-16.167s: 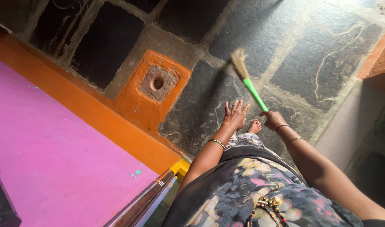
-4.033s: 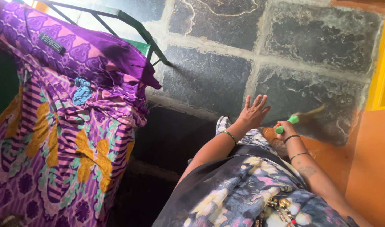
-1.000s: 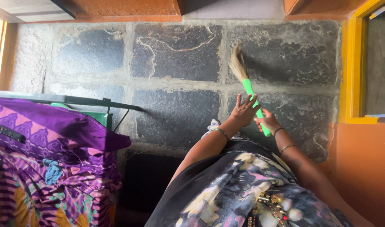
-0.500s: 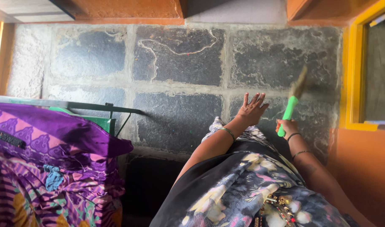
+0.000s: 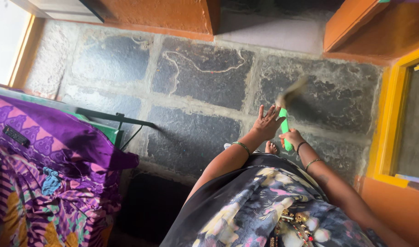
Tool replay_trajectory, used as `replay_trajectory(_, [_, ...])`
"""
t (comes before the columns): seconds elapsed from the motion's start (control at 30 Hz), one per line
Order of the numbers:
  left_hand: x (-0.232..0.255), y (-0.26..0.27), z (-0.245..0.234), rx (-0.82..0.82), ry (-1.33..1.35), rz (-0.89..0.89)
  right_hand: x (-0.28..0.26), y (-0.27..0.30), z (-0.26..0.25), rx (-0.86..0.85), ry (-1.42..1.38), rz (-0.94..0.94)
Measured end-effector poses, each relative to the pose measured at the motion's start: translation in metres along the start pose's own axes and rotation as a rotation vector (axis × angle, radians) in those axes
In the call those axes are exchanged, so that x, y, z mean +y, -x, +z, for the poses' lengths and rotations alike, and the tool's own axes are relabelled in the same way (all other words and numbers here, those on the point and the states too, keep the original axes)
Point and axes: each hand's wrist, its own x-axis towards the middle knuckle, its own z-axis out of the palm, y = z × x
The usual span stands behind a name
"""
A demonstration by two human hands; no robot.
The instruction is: The person sweeps the stone tile floor of a room using a hand broom, moving around furniture and clearing the floor surface.
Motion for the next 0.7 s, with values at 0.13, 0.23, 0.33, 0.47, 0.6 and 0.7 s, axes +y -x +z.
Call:
replay_trajectory(0.13, [0.007, -0.025, -0.012, -0.053, 0.0, -0.03, -0.035, 0.003, -0.027, 0.047, 0.086, 0.033])
replay_trajectory(0.23, [0.014, -0.044, -0.022, -0.042, -0.018, -0.042, -0.05, 0.002, -0.055, 0.132, 0.251, 0.026])
replay_trajectory(0.33, [0.022, -0.06, -0.03, -0.028, 0.009, -0.046, -0.061, -0.003, -0.077, 0.213, 0.335, -0.029])
replay_trajectory(0.47, [0.03, -0.08, -0.037, -0.089, -0.022, -0.052, -0.067, -0.007, -0.098, 0.352, 0.185, -0.043])
replay_trajectory(0.6, [0.036, -0.101, -0.031, -0.075, -0.04, -0.05, -0.067, -0.013, -0.127, 0.431, -0.006, -0.004])
replay_trajectory(0.7, [0.038, -0.112, -0.024, -0.03, -0.049, -0.052, -0.069, -0.023, -0.148, 0.442, -0.235, 0.081])
